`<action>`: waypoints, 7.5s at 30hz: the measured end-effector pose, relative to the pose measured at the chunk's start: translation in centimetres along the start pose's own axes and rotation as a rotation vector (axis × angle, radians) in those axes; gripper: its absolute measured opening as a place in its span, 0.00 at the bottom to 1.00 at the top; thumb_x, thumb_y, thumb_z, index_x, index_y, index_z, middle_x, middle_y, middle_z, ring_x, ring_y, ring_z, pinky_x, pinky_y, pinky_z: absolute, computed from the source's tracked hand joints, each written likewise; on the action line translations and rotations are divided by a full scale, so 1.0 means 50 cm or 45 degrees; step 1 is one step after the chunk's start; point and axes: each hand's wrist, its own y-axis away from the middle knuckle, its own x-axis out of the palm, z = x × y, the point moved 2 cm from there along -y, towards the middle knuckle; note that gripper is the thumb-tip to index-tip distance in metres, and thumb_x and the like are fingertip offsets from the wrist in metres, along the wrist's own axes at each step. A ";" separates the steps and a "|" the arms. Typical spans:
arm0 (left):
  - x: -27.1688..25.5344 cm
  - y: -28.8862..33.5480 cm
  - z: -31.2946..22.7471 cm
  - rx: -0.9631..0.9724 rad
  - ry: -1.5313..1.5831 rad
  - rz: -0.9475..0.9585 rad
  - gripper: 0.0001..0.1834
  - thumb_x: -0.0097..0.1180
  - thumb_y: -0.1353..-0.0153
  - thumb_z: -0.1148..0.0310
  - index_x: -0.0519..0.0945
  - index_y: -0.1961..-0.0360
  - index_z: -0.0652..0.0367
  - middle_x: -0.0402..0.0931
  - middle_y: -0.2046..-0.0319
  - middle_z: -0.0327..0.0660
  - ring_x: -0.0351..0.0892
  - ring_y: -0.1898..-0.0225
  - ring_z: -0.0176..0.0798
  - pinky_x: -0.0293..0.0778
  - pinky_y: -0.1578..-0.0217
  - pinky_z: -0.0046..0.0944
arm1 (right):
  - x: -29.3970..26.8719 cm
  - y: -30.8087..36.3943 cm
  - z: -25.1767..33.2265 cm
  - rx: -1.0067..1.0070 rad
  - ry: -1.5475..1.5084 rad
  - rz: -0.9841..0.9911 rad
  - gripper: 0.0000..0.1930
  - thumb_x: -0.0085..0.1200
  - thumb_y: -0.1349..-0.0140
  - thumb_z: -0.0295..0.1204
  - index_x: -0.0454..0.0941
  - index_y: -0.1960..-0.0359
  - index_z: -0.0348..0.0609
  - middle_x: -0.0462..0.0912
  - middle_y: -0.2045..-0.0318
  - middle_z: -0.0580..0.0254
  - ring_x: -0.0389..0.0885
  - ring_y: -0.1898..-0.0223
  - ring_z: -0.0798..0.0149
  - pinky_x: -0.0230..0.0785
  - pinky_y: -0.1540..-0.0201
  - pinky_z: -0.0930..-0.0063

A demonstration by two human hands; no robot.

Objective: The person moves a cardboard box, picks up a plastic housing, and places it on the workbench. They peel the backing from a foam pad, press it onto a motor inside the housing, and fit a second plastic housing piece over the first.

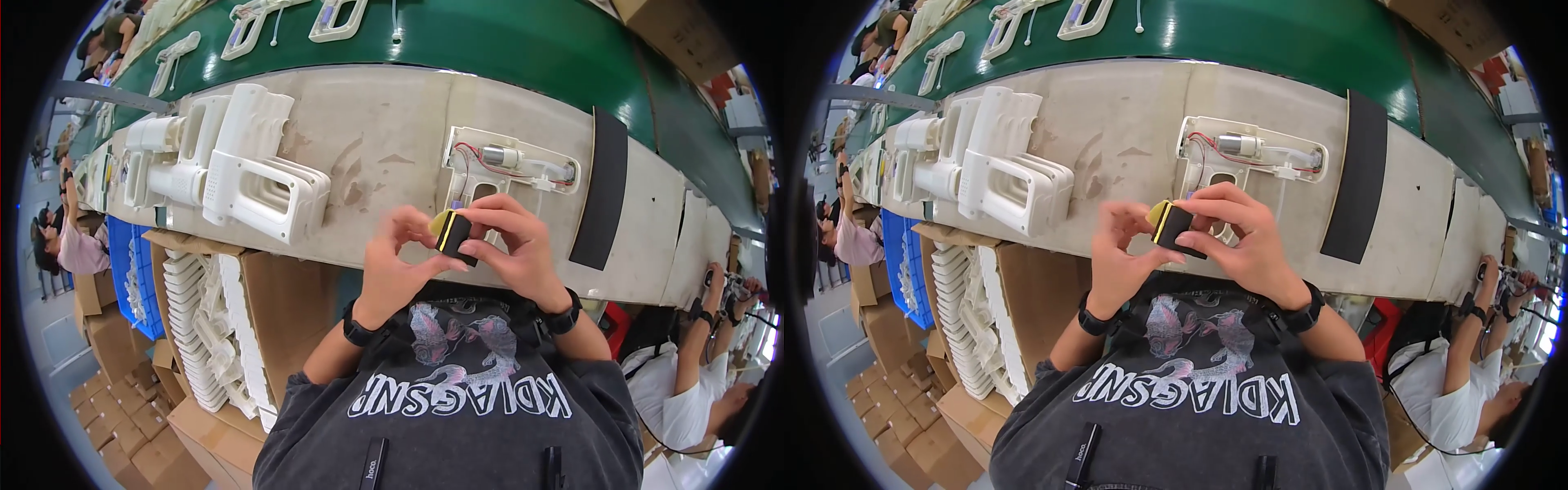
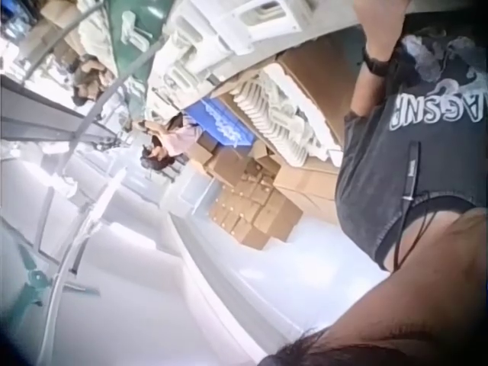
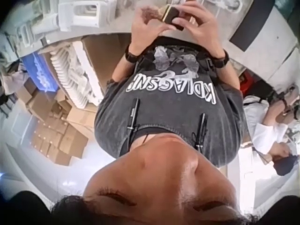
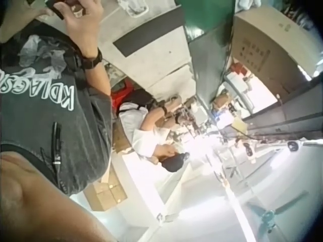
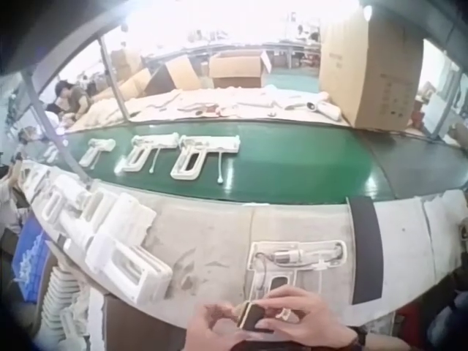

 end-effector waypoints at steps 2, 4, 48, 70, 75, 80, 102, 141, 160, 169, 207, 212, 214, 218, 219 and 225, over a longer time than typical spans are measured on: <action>0.011 0.008 0.010 0.085 0.408 -0.212 0.32 0.78 0.55 0.78 0.73 0.49 0.64 0.79 0.54 0.42 0.81 0.56 0.35 0.78 0.54 0.37 | -0.002 0.000 0.002 -0.045 0.035 0.016 0.21 0.64 0.45 0.12 0.82 0.47 0.34 0.79 0.51 0.58 0.79 0.59 0.70 0.74 0.53 0.75; 0.020 0.021 0.015 0.171 0.338 -0.190 0.35 0.78 0.55 0.79 0.72 0.47 0.64 0.77 0.51 0.42 0.81 0.53 0.36 0.78 0.51 0.38 | 0.000 -0.001 0.007 -0.097 0.140 0.064 0.22 0.64 0.45 0.12 0.82 0.47 0.34 0.78 0.49 0.57 0.79 0.59 0.69 0.74 0.52 0.74; -0.020 0.021 -0.009 -0.357 0.564 -0.208 0.16 0.64 0.36 0.78 0.77 0.49 0.71 0.84 0.54 0.48 0.83 0.54 0.32 0.76 0.52 0.30 | -0.132 -0.107 -0.009 -0.377 1.313 -0.240 0.13 0.61 0.42 0.20 0.82 0.54 0.38 0.79 0.60 0.58 0.76 0.55 0.54 0.73 0.55 0.65; 0.019 0.021 -0.010 -0.362 0.420 -0.281 0.10 0.62 0.32 0.72 0.75 0.55 0.65 0.83 0.63 0.38 0.78 0.64 0.22 0.72 0.63 0.24 | 0.024 0.030 0.025 -0.356 1.039 0.014 0.21 0.68 0.43 0.28 0.82 0.47 0.42 0.78 0.59 0.59 0.78 0.60 0.57 0.75 0.61 0.66; 0.007 0.031 0.010 -0.376 0.401 -0.234 0.10 0.60 0.31 0.72 0.73 0.55 0.64 0.82 0.62 0.38 0.78 0.63 0.23 0.73 0.62 0.24 | 0.034 0.039 -0.005 -0.327 0.954 -0.024 0.21 0.66 0.41 0.26 0.81 0.44 0.42 0.76 0.59 0.58 0.77 0.59 0.57 0.74 0.59 0.67; -0.009 0.035 -0.009 -0.341 0.433 -0.056 0.11 0.60 0.32 0.75 0.71 0.54 0.63 0.81 0.60 0.39 0.79 0.61 0.25 0.77 0.60 0.27 | -0.002 0.025 -0.012 0.041 0.362 0.229 0.20 0.66 0.41 0.24 0.83 0.46 0.41 0.78 0.56 0.60 0.78 0.57 0.63 0.72 0.55 0.73; -0.083 0.042 0.046 -0.388 0.610 -0.642 0.10 0.56 0.28 0.68 0.74 0.51 0.62 0.81 0.59 0.38 0.80 0.59 0.28 0.77 0.56 0.30 | -0.039 -0.059 -0.033 -0.506 1.295 0.429 0.28 0.55 0.54 0.13 0.83 0.48 0.48 0.76 0.57 0.62 0.72 0.54 0.55 0.70 0.49 0.64; -0.435 -0.137 -0.129 -0.114 -1.856 -0.452 0.40 0.70 0.54 0.61 0.72 0.39 0.63 0.78 0.48 0.55 0.74 0.43 0.58 0.66 0.40 0.56 | -0.152 0.040 0.095 -0.166 0.820 -0.056 0.15 0.53 0.39 0.13 0.83 0.53 0.39 0.81 0.61 0.55 0.81 0.60 0.55 0.72 0.54 0.71; 0.121 -0.273 -0.075 0.436 -0.983 0.607 0.42 0.71 0.59 0.74 0.74 0.37 0.52 0.73 0.43 0.40 0.75 0.42 0.48 0.62 0.37 0.50 | -0.315 0.016 0.020 -0.128 1.040 -0.170 0.34 0.69 0.48 0.23 0.74 0.36 0.48 0.75 0.37 0.56 0.72 0.36 0.50 0.66 0.33 0.60; 0.130 -0.279 -0.041 0.354 -1.002 0.677 0.43 0.71 0.56 0.75 0.72 0.34 0.52 0.71 0.41 0.40 0.73 0.41 0.49 0.62 0.35 0.50 | -0.319 0.013 -0.021 -0.148 1.102 -0.195 0.34 0.68 0.48 0.23 0.75 0.36 0.48 0.76 0.37 0.59 0.72 0.36 0.51 0.64 0.32 0.60; 0.154 -0.575 -0.045 0.384 -1.096 0.430 0.53 0.64 0.46 0.36 0.64 0.33 0.69 0.65 0.36 0.64 0.65 0.33 0.62 0.64 0.36 0.60 | -0.697 0.246 0.085 0.197 1.377 -0.487 0.32 0.69 0.60 0.27 0.75 0.48 0.39 0.82 0.57 0.48 0.80 0.52 0.41 0.72 0.47 0.57; 0.041 -0.752 0.064 -0.527 -1.278 -0.070 0.72 0.69 0.50 0.37 0.35 0.24 0.69 0.50 0.28 0.67 0.50 0.27 0.66 0.52 0.32 0.66 | -0.962 0.571 -0.009 0.353 1.596 -1.121 0.32 0.68 0.57 0.31 0.73 0.47 0.36 0.83 0.58 0.43 0.82 0.55 0.43 0.73 0.50 0.55; -0.014 -0.780 0.143 -0.577 -1.288 -0.133 0.72 0.70 0.51 0.39 0.34 0.24 0.68 0.50 0.29 0.67 0.50 0.27 0.66 0.52 0.32 0.66 | -0.995 0.584 -0.024 0.595 1.592 -1.168 0.32 0.68 0.57 0.32 0.73 0.48 0.33 0.82 0.59 0.42 0.82 0.55 0.42 0.73 0.50 0.55; 0.002 -0.783 0.145 -0.588 -1.193 -0.166 0.71 0.72 0.53 0.47 0.32 0.25 0.65 0.55 0.32 0.69 0.55 0.31 0.69 0.54 0.33 0.66 | -1.074 0.707 -0.103 0.931 1.462 -1.343 0.36 0.69 0.58 0.39 0.73 0.47 0.31 0.84 0.60 0.42 0.83 0.56 0.40 0.74 0.51 0.53; -0.003 -0.783 0.148 -0.557 -1.196 -0.186 0.70 0.72 0.54 0.48 0.35 0.25 0.65 0.56 0.33 0.70 0.57 0.32 0.69 0.56 0.34 0.66 | -1.096 0.717 -0.112 0.933 1.464 -1.339 0.36 0.69 0.58 0.39 0.73 0.47 0.31 0.84 0.60 0.42 0.83 0.56 0.40 0.74 0.51 0.53; 0.025 -0.671 0.051 -0.243 -1.134 -0.046 0.65 0.73 0.55 0.45 0.45 0.31 0.71 0.66 0.42 0.71 0.66 0.38 0.70 0.64 0.38 0.60 | -1.091 0.734 -0.107 0.844 1.653 -1.484 0.32 0.68 0.49 0.37 0.73 0.45 0.29 0.81 0.51 0.40 0.81 0.49 0.43 0.72 0.48 0.55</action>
